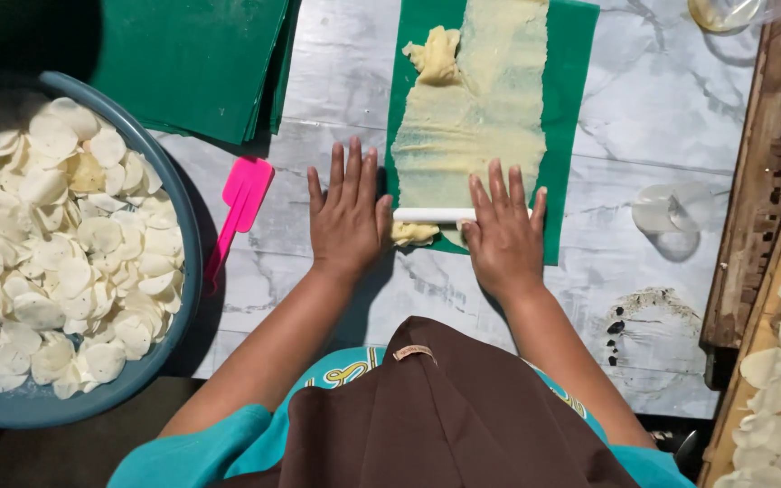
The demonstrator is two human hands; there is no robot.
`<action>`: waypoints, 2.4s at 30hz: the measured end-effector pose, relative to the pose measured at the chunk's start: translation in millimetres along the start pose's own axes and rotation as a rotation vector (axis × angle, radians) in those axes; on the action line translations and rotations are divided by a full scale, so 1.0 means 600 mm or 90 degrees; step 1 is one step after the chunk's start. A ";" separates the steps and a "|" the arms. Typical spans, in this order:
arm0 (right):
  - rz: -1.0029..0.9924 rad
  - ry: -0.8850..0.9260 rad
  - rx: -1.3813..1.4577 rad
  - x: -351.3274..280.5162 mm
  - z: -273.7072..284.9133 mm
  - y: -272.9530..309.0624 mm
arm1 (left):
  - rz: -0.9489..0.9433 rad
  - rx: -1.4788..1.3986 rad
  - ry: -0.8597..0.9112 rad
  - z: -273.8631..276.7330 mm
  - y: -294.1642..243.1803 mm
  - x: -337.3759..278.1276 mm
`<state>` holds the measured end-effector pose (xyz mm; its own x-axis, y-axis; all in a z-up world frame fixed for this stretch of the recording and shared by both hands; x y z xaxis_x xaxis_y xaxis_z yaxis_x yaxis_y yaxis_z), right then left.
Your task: Rolling out dough into thin sheets using a rolling pin on a flat surface.
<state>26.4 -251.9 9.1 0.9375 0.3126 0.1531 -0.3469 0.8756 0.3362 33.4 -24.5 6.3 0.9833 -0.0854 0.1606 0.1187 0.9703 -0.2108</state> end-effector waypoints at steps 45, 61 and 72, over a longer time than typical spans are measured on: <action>-0.024 -0.056 -0.056 0.049 0.025 0.007 | -0.034 0.033 0.026 -0.015 -0.004 0.105; -0.099 0.004 -0.017 0.025 -0.006 0.004 | -0.006 0.070 0.029 -0.015 0.003 0.078; 0.044 -0.082 0.014 0.074 0.038 0.013 | 0.032 0.031 0.126 -0.027 0.030 0.162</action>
<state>64.8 -239.8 39.5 0.9001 0.3209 0.2948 -0.4128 0.8447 0.3407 133.6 -18.9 2.4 0.9963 -0.0750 -0.0429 0.0669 0.9838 -0.1666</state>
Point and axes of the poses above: each hand's wrist, its own x-axis towards the middle knuckle, its own z-axis out of the back of the hand, y = z × x, the point moved 6 cm from there along x, towards the middle knuckle, and after that the axes turned 7 degrees about x, right-handed, at the moved point
